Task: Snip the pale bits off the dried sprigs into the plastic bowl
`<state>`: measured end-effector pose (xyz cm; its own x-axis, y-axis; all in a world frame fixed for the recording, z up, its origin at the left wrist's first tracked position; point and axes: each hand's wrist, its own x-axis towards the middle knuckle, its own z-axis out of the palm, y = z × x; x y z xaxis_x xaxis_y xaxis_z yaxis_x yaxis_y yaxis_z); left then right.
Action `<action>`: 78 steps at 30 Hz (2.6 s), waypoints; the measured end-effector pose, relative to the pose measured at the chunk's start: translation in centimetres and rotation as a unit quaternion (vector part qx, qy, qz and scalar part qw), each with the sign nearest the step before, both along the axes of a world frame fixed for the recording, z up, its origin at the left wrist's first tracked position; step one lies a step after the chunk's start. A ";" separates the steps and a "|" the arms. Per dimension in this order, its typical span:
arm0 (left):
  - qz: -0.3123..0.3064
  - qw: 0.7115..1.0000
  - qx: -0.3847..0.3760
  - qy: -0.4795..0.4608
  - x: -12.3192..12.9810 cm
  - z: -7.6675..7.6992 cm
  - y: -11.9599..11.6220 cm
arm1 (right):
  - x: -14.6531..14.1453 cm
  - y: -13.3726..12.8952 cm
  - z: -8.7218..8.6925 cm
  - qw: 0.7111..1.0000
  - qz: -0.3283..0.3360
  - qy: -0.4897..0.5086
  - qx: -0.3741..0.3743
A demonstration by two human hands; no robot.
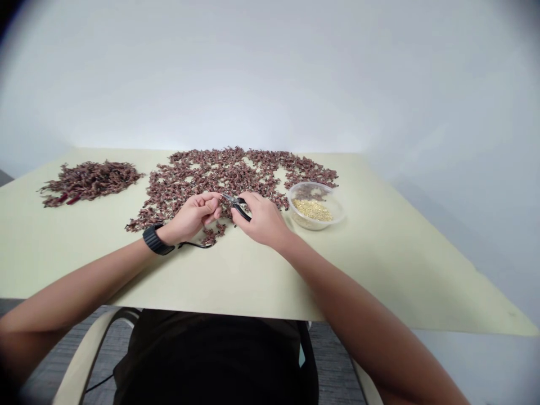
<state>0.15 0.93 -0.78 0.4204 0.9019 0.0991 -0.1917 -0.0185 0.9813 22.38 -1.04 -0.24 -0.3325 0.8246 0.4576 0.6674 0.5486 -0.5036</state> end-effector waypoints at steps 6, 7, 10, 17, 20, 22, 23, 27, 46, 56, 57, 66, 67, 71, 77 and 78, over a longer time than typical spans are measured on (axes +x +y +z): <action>0.001 1.000 0.007 0.003 0.0 -0.1 0.0 | 0.2 0.2 -0.2 1.000 0.007 -0.007 0.000; 0.003 1.000 0.013 0.006 0.0 -0.1 0.0 | 0.1 0.2 -0.2 1.000 0.008 -0.004 -0.001; 0.017 0.999 0.042 0.022 0.1 -0.1 -0.2 | -0.2 0.0 -0.3 1.000 0.012 0.014 -0.002; 0.091 0.983 0.125 0.096 0.8 0.0 -1.0 | -2.3 -0.8 -1.3 0.986 0.014 0.130 -0.104; 0.144 0.964 0.176 0.138 1.0 -0.5 -1.0 | -3.3 -1.1 -1.7 0.970 0.018 0.194 -0.149; 0.179 0.938 0.227 0.193 0.9 -0.7 -1.0 | -3.8 -1.4 -1.5 0.955 0.028 0.239 -0.173; 0.194 0.919 0.256 0.227 0.8 -0.9 -0.9 | -4.0 -1.5 -1.3 0.946 0.032 0.261 -0.192; 0.219 0.837 0.360 0.349 -0.1 -1.4 -0.5 | -4.3 -2.3 -0.2 0.865 0.031 0.351 -0.358; 0.085 0.965 0.181 0.170 0.0 -1.1 0.3 | -1.4 -0.7 0.3 0.980 -0.016 0.151 -0.128; 0.015 0.999 0.045 0.026 0.2 -1.2 0.3 | -0.8 -0.2 -0.8 1.000 -0.022 0.002 0.001; 0.016 0.999 0.043 0.023 0.2 -1.2 0.4 | -0.7 -0.1 -0.8 1.000 -0.021 -0.004 0.001; -0.011 1.000 0.002 0.008 0.1 -0.5 0.3 | 0.1 0.3 -0.7 1.000 0.000 -0.022 -0.019; -0.016 1.000 0.000 0.007 0.1 -0.4 0.3 | 0.1 0.4 -0.7 1.000 0.002 -0.025 -0.018; -0.010 1.000 0.004 0.002 0.3 -0.2 0.0 | -0.2 0.1 -0.8 1.000 0.007 -0.003 -0.013; 0.037 0.998 0.034 -0.023 1.2 0.0 -0.9 | -2.1 -1.1 -1.2 0.994 -0.011 0.087 -0.066; 0.047 0.998 0.040 -0.017 1.4 0.0 -1.0 | -2.4 -1.3 -1.3 0.991 -0.013 0.102 -0.083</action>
<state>1.50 -0.05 -0.83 0.3287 0.9259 0.1863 -0.2191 -0.1171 0.9687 19.95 -2.30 -1.56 -0.2238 0.9012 0.3712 0.5552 0.4309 -0.7114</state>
